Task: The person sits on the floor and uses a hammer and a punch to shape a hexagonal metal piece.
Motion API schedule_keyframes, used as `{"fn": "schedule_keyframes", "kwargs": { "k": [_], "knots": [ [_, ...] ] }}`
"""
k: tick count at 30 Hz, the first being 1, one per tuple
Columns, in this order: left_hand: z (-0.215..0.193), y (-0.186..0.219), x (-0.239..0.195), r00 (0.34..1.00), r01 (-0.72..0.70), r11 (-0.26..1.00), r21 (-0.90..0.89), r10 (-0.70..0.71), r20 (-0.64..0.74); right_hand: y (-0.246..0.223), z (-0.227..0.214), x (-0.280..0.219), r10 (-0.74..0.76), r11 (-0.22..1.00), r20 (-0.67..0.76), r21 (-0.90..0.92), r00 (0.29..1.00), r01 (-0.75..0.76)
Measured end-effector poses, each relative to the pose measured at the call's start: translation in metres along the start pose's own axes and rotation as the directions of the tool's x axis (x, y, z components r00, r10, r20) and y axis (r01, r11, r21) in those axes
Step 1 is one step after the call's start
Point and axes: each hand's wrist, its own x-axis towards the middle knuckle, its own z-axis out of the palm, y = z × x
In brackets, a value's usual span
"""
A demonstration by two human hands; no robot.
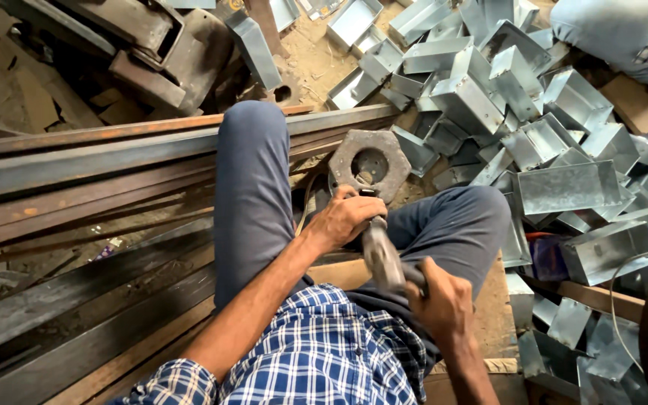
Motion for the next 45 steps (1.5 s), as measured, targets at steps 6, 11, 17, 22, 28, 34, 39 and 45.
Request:
{"fn": "schedule_keyframes", "kwargs": {
  "k": [6, 11, 17, 22, 28, 34, 39, 45],
  "knots": [
    [0.0, -0.007, 0.001, 0.998, -0.048, 0.998, 0.036, 0.049, -0.045, -0.001, -0.004, 0.008, 0.024, 0.999, -0.059, -0.023, 0.998, -0.026],
    [-0.002, 0.003, -0.002, 0.999, 0.043, 0.997, -0.069, -0.043, -0.011, 0.01, -0.002, 0.001, -0.101, 0.994, -0.157, -0.064, 0.982, 0.092],
    [-0.007, 0.007, -0.001, 0.999, 0.05, 0.994, -0.095, -0.051, -0.009, 0.004, -0.004, 0.005, 0.011, 0.986, -0.049, -0.166, 0.999, -0.019],
    [-0.003, 0.005, 0.002, 0.999, 0.036, 0.997, -0.068, -0.037, -0.014, 0.008, -0.014, -0.007, -0.113, 0.993, -0.197, -0.064, 0.974, 0.102],
    [-0.005, -0.001, -0.009, 0.994, -0.111, 0.993, -0.051, 0.111, -0.002, 0.016, -0.004, -0.009, -0.072, 0.974, -0.033, -0.219, 0.997, 0.063],
    [0.002, 0.011, -0.016, 0.987, -0.161, 0.985, 0.064, 0.16, 0.026, 0.023, 0.0, -0.028, -0.015, 0.994, -0.065, -0.107, 0.998, 0.007],
    [0.001, 0.016, -0.009, 0.994, -0.103, 0.991, 0.08, 0.106, -0.029, 0.021, 0.001, -0.026, 0.011, 0.99, -0.045, -0.142, 0.999, -0.018],
    [-0.004, 0.025, -0.004, 0.992, -0.08, 0.99, 0.113, 0.09, -0.085, 0.005, -0.006, -0.019, 0.02, 0.992, -0.073, -0.122, 0.997, -0.029]
  ]
}}
